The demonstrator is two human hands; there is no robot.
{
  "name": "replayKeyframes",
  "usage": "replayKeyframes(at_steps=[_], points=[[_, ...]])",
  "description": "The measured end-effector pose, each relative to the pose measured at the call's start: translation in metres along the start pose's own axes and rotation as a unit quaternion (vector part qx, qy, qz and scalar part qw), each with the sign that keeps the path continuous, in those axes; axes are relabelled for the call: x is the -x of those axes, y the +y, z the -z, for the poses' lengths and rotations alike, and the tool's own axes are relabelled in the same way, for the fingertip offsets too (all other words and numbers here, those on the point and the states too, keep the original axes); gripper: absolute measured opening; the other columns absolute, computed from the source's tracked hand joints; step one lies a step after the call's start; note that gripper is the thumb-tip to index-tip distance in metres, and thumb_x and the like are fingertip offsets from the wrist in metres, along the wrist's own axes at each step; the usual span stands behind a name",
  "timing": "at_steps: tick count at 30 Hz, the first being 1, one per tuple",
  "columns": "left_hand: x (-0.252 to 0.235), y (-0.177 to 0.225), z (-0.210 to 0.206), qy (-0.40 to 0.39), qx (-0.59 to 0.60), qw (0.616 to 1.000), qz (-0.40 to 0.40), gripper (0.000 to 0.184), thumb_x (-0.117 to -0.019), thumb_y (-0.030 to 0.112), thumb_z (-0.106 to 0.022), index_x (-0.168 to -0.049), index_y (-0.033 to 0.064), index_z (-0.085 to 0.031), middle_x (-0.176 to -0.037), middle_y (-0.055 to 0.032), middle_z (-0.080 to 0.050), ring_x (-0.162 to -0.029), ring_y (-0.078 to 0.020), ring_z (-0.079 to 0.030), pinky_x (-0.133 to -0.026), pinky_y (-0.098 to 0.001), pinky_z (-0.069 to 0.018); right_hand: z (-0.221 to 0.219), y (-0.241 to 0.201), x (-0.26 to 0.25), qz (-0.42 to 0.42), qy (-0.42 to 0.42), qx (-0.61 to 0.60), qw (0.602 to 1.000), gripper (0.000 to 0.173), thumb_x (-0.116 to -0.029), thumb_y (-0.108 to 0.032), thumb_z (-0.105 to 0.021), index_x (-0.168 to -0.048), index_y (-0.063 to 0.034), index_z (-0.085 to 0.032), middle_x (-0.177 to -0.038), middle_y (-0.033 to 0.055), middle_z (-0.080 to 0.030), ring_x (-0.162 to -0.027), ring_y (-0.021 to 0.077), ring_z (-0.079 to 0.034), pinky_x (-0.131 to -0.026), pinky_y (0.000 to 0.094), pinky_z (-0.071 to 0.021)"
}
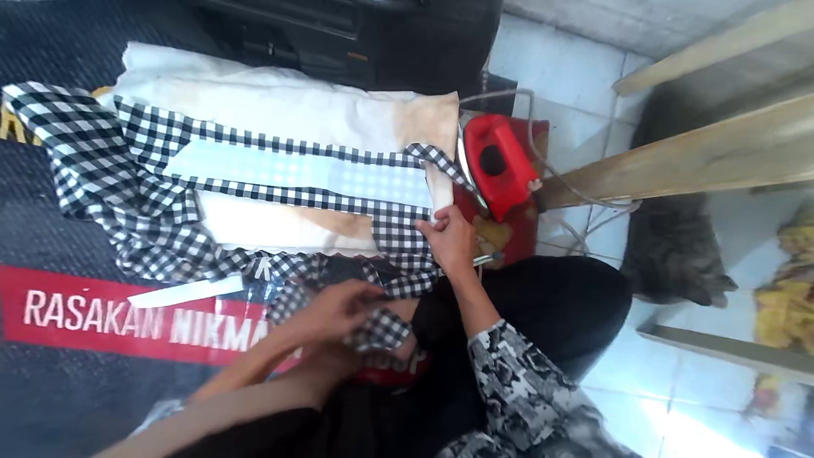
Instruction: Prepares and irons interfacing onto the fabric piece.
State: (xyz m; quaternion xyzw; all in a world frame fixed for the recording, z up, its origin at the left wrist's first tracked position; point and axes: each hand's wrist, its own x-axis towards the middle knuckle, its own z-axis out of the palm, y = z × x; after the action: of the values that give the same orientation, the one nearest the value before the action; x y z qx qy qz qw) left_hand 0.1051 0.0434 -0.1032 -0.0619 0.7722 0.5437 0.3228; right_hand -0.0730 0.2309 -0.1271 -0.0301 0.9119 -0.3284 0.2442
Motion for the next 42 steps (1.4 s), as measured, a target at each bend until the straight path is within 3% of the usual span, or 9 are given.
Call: replayKeyframes(at_steps=[4, 8, 13, 20, 26, 32, 35, 38, 42], points=[[-0.037, -0.018, -0.016, 0.067, -0.068, 0.995, -0.003, 0.061, -0.0975, 0.04, -0.067, -0.142, 0.0005, -0.055, -0.144, -0.0221, -0.055, -0.13, -0.0334, -0.056, -0.111, -0.0524, -0.0436, -0.001, 0.003, 0.011, 0.026, 0.008, -0.01, 1.0, 0.044, -0.0956, -0.033, -0.075, -0.123, -0.0008, -0.063, -0.092, 0.0176, -0.069, -0.083, 0.0364, -0.067, -0.07, 0.0572, -0.054], [-0.065, -0.01, -0.024, 0.061, -0.047, 0.996, 0.043, 0.045, -0.0925, 0.019, -0.076, -0.127, -0.0045, -0.059, -0.12, -0.0213, -0.063, -0.096, -0.0268, -0.068, -0.091, -0.0439, -0.0559, -0.005, 0.009, 0.007, 0.037, 0.015, -0.004, 0.999, 0.044, -0.0939, -0.034, -0.076, -0.12, -0.0017, -0.063, -0.09, 0.0166, -0.068, -0.079, 0.0352, -0.067, -0.068, 0.0564, -0.0544], [-0.063, -0.005, -0.02, -0.033, -0.078, 0.993, 0.082, 0.036, -0.0996, 0.013, -0.06, -0.133, -0.0018, -0.059, -0.105, -0.0183, -0.069, -0.092, -0.0269, -0.068, -0.089, -0.0466, -0.0547, -0.006, 0.007, -0.008, 0.013, 0.014, -0.004, 1.0, 0.046, -0.0907, -0.036, -0.079, -0.118, -0.0012, -0.067, -0.094, 0.0141, -0.071, -0.088, 0.0326, -0.069, -0.08, 0.0565, -0.0544], [0.005, 0.026, 0.013, -0.162, 0.081, 0.981, 0.073, 0.015, -0.0894, 0.008, -0.063, -0.103, 0.0037, -0.069, -0.077, 0.0064, -0.063, -0.065, 0.0012, -0.057, -0.063, -0.0194, -0.0505, 0.01, -0.005, -0.003, -0.012, -0.045, -0.026, 0.999, 0.044, -0.0937, -0.031, -0.077, -0.12, 0.0014, -0.063, -0.097, 0.0172, -0.069, -0.092, 0.0347, -0.068, -0.084, 0.0568, -0.0538], [0.021, 0.005, 0.0, -0.284, 0.176, 0.931, 0.149, 0.011, -0.0872, 0.009, -0.066, -0.079, 0.0149, -0.061, -0.059, 0.0102, -0.059, -0.049, 0.0011, -0.052, -0.048, -0.0176, -0.0446, -0.004, 0.009, -0.011, 0.02, 0.005, -0.027, 0.999, 0.044, -0.0894, -0.034, -0.081, -0.114, 0.0002, -0.068, -0.09, 0.0141, -0.071, -0.083, 0.0318, -0.069, -0.077, 0.0545, -0.0547], [0.014, -0.006, -0.006, -0.31, 0.123, 0.933, 0.136, 0.014, -0.0878, 0.016, -0.075, -0.082, 0.0094, -0.065, -0.063, 0.0066, -0.061, -0.056, -0.0013, -0.056, -0.056, -0.0209, -0.0479, -0.004, 0.008, -0.011, 0.017, 0.007, -0.027, 0.999, 0.043, -0.0902, -0.034, -0.08, -0.115, -0.0006, -0.068, -0.091, 0.0137, -0.071, -0.084, 0.0315, -0.069, -0.078, 0.0545, -0.0548], [0.014, 0.001, 0.001, -0.259, 0.007, 0.96, 0.108, 0.026, -0.088, 0.028, -0.08, -0.093, 0.003, -0.073, -0.077, -0.0028, -0.07, -0.069, -0.0106, -0.065, -0.071, -0.0333, -0.0564, -0.004, 0.011, -0.006, 0.032, 0.012, -0.032, 0.999, 0.042, -0.0913, -0.032, -0.079, -0.116, -0.0001, -0.067, -0.09, 0.0148, -0.071, -0.082, 0.033, -0.069, -0.074, 0.0545, -0.0552], [0.015, 0.008, 0.025, -0.117, -0.091, 0.984, 0.1, 0.035, -0.0963, 0.034, -0.072, -0.105, 0.0002, -0.075, -0.094, -0.0148, -0.074, -0.088, -0.0276, -0.071, -0.087, -0.0532, -0.0554, -0.001, 0.01, 0.003, 0.044, 0.003, -0.038, 0.998, 0.042, -0.094, -0.03, -0.077, -0.12, 0.0008, -0.064, -0.09, 0.0178, -0.069, -0.078, 0.0352, -0.068, -0.067, 0.0544, -0.0559], [0.013, 0.011, 0.07, 0.161, -0.142, 0.965, 0.149, 0.038, -0.1022, 0.034, -0.064, -0.107, -0.0035, -0.071, -0.095, -0.022, -0.07, -0.089, -0.0373, -0.068, -0.084, -0.0614, -0.052, 0.0, 0.001, -0.001, 0.034, 0.01, -0.027, 0.999, 0.043, -0.0947, -0.028, -0.076, -0.124, 0.0008, -0.063, -0.096, 0.0191, -0.069, -0.084, 0.0358, -0.068, -0.074, 0.0562, -0.0561]])
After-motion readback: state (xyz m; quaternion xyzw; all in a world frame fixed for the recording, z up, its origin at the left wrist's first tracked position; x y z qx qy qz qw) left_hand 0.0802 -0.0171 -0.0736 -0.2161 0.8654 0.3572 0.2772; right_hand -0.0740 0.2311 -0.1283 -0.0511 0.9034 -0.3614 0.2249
